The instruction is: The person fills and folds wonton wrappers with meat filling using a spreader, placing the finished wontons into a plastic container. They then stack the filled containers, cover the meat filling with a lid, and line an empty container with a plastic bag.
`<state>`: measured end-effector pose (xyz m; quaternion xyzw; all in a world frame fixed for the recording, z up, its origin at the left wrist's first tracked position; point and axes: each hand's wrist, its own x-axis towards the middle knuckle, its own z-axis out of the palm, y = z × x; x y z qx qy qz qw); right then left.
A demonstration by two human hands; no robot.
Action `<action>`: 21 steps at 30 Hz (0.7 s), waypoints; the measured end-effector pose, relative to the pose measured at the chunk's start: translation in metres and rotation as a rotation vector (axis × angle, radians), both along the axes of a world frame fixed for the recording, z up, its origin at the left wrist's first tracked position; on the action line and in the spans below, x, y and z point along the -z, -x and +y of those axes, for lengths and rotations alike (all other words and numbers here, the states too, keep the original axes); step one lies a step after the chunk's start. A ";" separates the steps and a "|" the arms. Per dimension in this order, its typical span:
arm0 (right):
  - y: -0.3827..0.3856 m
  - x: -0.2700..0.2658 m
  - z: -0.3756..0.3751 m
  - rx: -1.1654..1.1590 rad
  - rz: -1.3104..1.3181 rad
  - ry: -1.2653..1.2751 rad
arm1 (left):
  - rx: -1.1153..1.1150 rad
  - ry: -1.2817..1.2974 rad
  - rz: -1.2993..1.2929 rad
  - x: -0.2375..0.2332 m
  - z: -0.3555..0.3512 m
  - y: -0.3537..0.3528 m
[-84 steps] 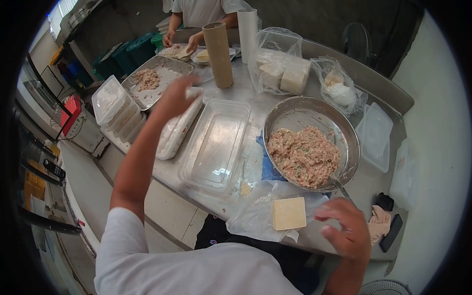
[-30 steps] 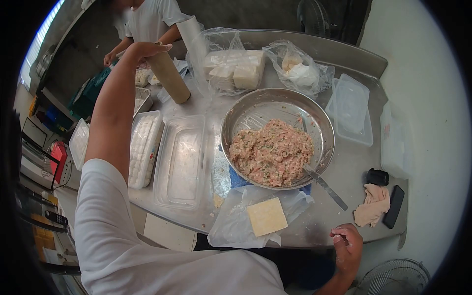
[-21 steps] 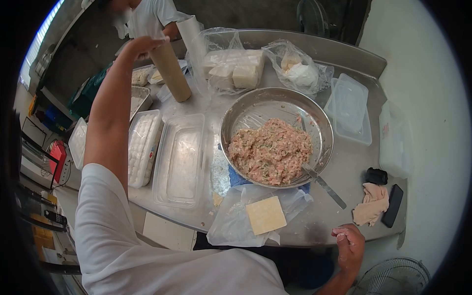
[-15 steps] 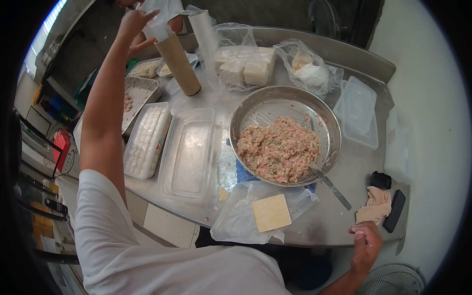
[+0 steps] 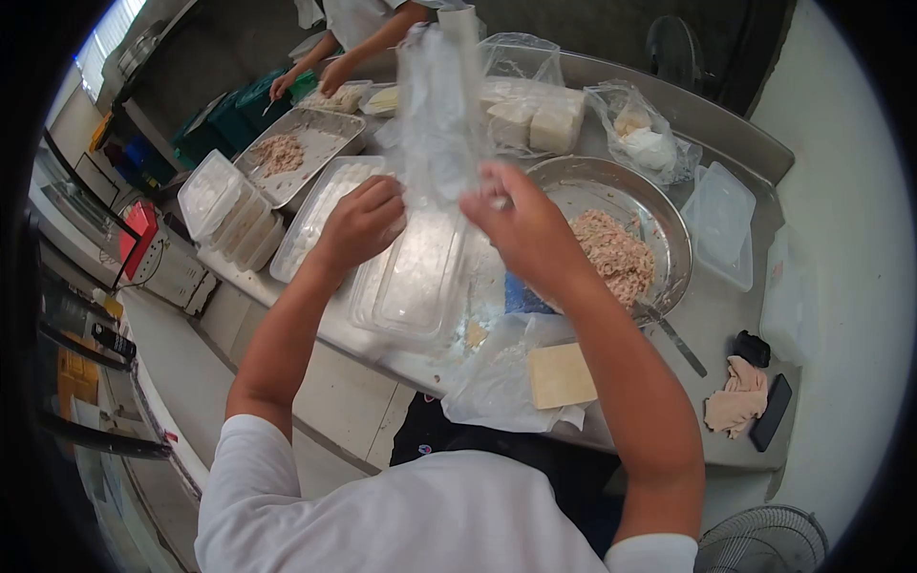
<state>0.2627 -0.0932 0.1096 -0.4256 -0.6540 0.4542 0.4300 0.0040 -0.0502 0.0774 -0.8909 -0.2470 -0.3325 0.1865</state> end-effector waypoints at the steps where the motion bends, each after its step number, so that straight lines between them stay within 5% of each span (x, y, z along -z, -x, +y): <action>1: 0.017 0.007 0.025 0.007 0.031 0.055 | -0.009 0.003 -0.002 -0.002 0.000 0.004; 5: 0.069 0.012 0.073 0.132 0.225 0.249 | -0.076 0.018 0.038 -0.016 0.008 0.018; 8: 0.088 0.030 0.088 0.098 0.570 0.411 | -0.053 0.196 -0.116 -0.003 0.000 0.023; 11: 0.093 0.056 0.093 -0.050 0.557 0.364 | -0.036 0.417 -0.333 0.021 -0.004 0.028; 14: 0.082 0.087 0.117 0.016 0.379 0.297 | 0.254 0.969 -0.940 0.061 0.021 0.047; 15: 0.078 0.091 0.119 0.016 0.373 0.302 | 0.252 0.972 -0.947 0.059 0.027 0.046; 17: 0.069 0.091 0.122 0.194 0.250 0.350 | -0.109 0.793 -0.791 0.054 0.042 0.038; 21: 0.054 0.081 0.125 0.259 0.175 0.279 | -0.215 0.620 -0.358 0.061 0.070 0.011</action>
